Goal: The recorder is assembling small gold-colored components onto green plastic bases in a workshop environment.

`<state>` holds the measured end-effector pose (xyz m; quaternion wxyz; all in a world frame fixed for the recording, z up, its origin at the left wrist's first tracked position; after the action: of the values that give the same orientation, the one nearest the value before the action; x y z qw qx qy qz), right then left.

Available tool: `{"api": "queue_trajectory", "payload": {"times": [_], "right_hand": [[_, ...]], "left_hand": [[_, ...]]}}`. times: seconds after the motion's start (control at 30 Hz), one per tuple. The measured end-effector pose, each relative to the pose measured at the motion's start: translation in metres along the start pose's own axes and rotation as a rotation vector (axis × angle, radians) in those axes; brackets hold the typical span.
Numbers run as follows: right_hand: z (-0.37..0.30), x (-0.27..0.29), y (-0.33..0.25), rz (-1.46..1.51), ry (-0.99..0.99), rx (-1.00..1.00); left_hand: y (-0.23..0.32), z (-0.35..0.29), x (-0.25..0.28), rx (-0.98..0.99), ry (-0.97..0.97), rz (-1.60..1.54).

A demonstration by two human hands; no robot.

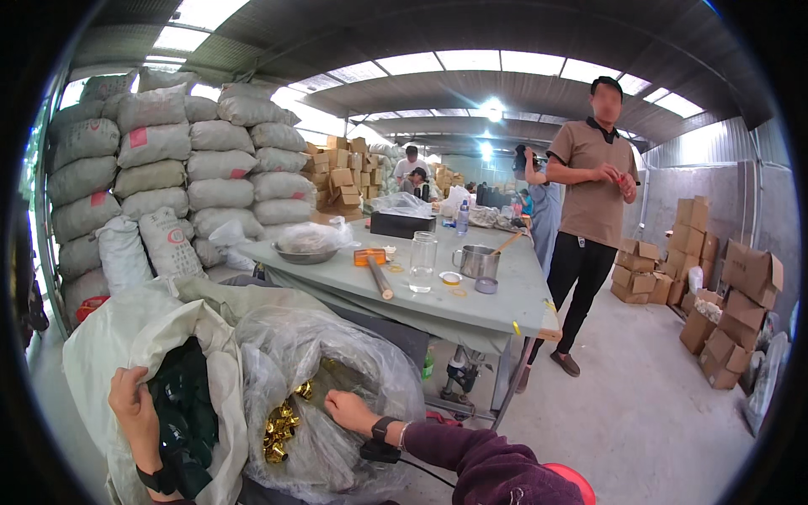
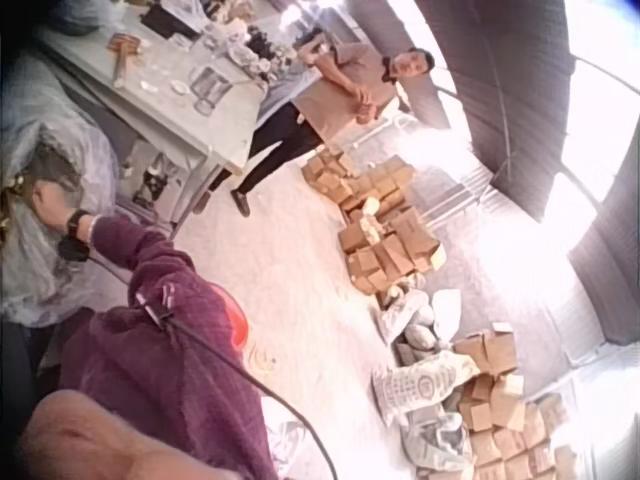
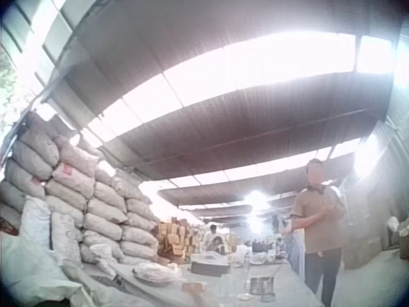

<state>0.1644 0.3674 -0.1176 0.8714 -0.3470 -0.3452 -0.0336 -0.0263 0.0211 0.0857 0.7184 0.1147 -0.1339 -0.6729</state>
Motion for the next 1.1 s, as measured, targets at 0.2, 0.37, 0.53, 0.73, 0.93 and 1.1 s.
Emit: {"api": "queue_trajectory", "payload": {"times": [0.2, 0.37, 0.53, 0.73, 0.93, 1.1], "right_hand": [[-0.019, -0.022, 0.007, -0.057, -0.014, 0.058], [-0.026, -0.017, 0.004, 0.022, 0.008, 0.097], [-0.024, -0.015, -0.002, 0.005, 0.028, 0.161], [-0.024, -0.012, 0.001, -0.021, 0.039, 0.134], [-0.025, -0.013, -0.005, -0.004, 0.039, 0.155], [-0.025, -0.015, -0.005, -0.019, 0.037, 0.149]], "left_hand": [[0.0, -0.001, -0.003, -0.034, 0.007, 0.024], [-0.008, -0.003, -0.005, 0.019, -0.004, 0.023], [-0.007, -0.006, -0.005, 0.022, -0.023, 0.039], [-0.014, -0.009, -0.013, 0.068, -0.081, 0.062], [-0.014, -0.006, -0.009, 0.083, -0.109, 0.033], [-0.017, -0.008, -0.008, 0.05, -0.054, 0.055]]}}
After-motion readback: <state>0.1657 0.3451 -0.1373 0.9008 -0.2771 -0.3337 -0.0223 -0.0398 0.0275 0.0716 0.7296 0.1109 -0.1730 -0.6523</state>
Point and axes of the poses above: each hand's wrist, its own z-axis towards the middle knuckle, its own x-axis out of the back of the hand, y = z × x, the point moved 9 cm from there along z, towards the middle knuckle, and after that the axes turned 9 degrees about y, right-handed, at the moved point
